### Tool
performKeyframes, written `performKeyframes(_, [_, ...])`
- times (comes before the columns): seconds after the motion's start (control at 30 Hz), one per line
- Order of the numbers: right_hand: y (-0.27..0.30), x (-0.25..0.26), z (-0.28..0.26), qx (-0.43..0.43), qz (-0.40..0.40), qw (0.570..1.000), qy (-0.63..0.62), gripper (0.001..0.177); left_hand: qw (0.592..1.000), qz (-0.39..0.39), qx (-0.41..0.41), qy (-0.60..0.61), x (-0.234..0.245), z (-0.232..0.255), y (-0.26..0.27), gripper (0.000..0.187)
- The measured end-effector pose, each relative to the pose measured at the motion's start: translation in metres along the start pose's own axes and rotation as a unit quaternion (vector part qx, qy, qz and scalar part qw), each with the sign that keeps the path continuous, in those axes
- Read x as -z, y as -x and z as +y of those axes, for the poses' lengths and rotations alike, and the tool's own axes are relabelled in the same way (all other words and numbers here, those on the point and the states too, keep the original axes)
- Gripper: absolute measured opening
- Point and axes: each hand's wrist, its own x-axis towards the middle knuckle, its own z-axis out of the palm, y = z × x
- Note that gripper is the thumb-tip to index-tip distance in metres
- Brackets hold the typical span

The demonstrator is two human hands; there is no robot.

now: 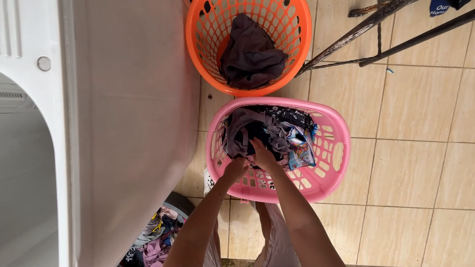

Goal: Sorting and loading various items of clothing from laundry baskets into a twin-tub washing machine.

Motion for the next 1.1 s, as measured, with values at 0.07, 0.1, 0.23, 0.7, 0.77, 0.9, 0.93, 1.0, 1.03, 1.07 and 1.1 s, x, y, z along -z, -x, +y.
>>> performKeyframes(0.07, [-0.003, -0.003, -0.001, -0.007, -0.005, 1.000, 0.018, 0.083, 1.000, -0.004, 0.003, 0.002, -0.005, -0.007, -0.005, 0.029])
performKeyframes(0.1, [0.000, -0.005, -0.002, -0.017, -0.013, 0.999, 0.036, 0.099, 1.000, -0.011, 0.006, 0.007, -0.011, -0.010, -0.004, 0.027])
performKeyframes(0.23, [-0.026, -0.059, 0.077, -0.045, 0.026, 0.984, 0.171, 0.103, 0.999, -0.021, 0.006, 0.023, -0.003, 0.001, 0.013, 0.030])
performKeyframes(0.7, [0.075, 0.022, -0.042, -0.051, 0.182, 0.973, 0.136, 0.040, 1.000, 0.012, -0.004, 0.017, 0.034, 0.041, 0.075, 0.028])
performKeyframes(0.77, [0.095, 0.044, -0.065, -0.040, 0.241, 0.965, 0.097, 0.033, 0.999, 0.029, -0.005, 0.022, 0.043, 0.050, 0.087, 0.032])
performKeyframes(0.9, [0.135, 0.087, -0.104, -0.042, 0.357, 0.933, -0.004, 0.021, 0.998, 0.049, 0.000, 0.028, 0.067, 0.077, 0.120, 0.040])
performKeyframes(0.93, [0.146, 0.100, -0.114, -0.039, 0.362, 0.931, -0.002, 0.021, 0.998, 0.053, -0.004, 0.026, 0.071, 0.086, 0.131, 0.040])
performKeyframes(1.0, [0.165, 0.125, -0.136, 0.017, 0.404, 0.912, -0.074, 0.015, 0.996, 0.079, -0.027, 0.029, 0.083, 0.105, 0.151, 0.044])
performKeyframes(1.03, [0.176, 0.138, -0.149, 0.021, 0.410, 0.909, -0.073, 0.015, 0.996, 0.083, -0.033, 0.026, 0.091, 0.117, 0.162, 0.044])
performKeyframes(1.07, [0.187, 0.151, -0.162, 0.049, 0.409, 0.905, -0.104, 0.017, 0.992, 0.106, -0.049, 0.043, 0.100, 0.129, 0.173, 0.048])
performKeyframes(1.1, [0.199, 0.164, -0.175, 0.076, 0.407, 0.900, -0.134, 0.021, 0.988, 0.128, -0.066, 0.061, 0.108, 0.142, 0.185, 0.052])
